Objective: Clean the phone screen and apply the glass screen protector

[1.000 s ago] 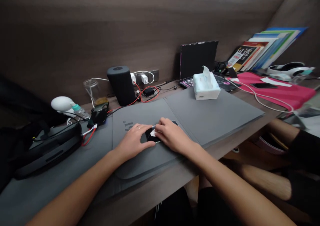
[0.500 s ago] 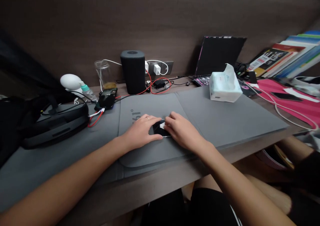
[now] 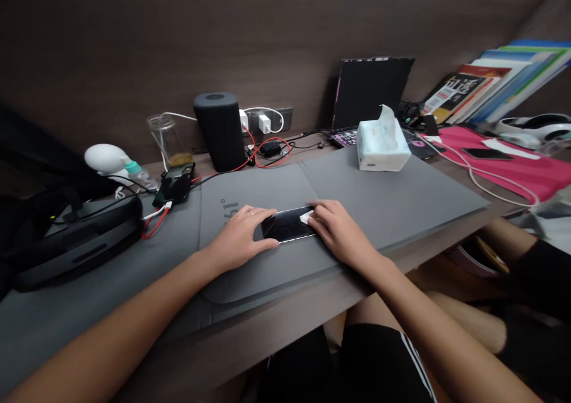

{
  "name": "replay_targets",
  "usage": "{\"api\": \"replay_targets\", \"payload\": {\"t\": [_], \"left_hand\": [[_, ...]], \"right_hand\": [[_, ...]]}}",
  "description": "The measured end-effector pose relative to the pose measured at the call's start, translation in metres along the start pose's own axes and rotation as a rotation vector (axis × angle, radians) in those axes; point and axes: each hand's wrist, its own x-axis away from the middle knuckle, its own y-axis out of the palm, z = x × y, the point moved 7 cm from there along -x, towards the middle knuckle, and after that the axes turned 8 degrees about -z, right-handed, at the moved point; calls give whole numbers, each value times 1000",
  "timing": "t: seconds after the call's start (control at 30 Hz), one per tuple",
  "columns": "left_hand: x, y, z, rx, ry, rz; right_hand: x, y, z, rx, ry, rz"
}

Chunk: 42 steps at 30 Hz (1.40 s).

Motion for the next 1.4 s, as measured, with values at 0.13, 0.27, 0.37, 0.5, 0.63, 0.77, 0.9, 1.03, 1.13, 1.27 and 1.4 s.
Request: {"api": "replay_targets", "payload": {"t": [0.13, 0.27, 0.37, 0.5, 0.63, 0.77, 0.9, 1.03, 1.13, 1.27, 1.4], "left_hand": [[0, 0, 0, 8, 3, 15], [-1, 0, 3, -3, 8, -7], [-2, -1, 4, -8, 26, 2], [-1, 0, 4, -21, 52, 18], [-1, 2, 3, -13, 71, 5], [0, 2, 2, -10, 69, 7], [0, 2, 2, -8, 56, 10], [0, 2, 1, 6, 44, 13], [-1, 3, 0, -2, 28, 8], [0, 4, 0, -10, 26, 3], [2, 3, 1, -1, 24, 14]], "right_hand": [[3, 4, 0, -77, 12, 0], [13, -2, 0, -41, 1, 24], [11, -9, -2, 41, 13, 24], [-14, 1, -20, 21, -16, -108], [-39, 15, -40, -57, -88, -258], [-40, 10, -25, -59, -67, -321], [-23, -10, 9, -26, 2, -268], [-14, -15, 13, -7, 12, -185], [-21, -2, -12, -10, -28, -180], [-37, 20, -53, 44, -136, -174], [-36, 23, -58, 41, -201, -168]]}}
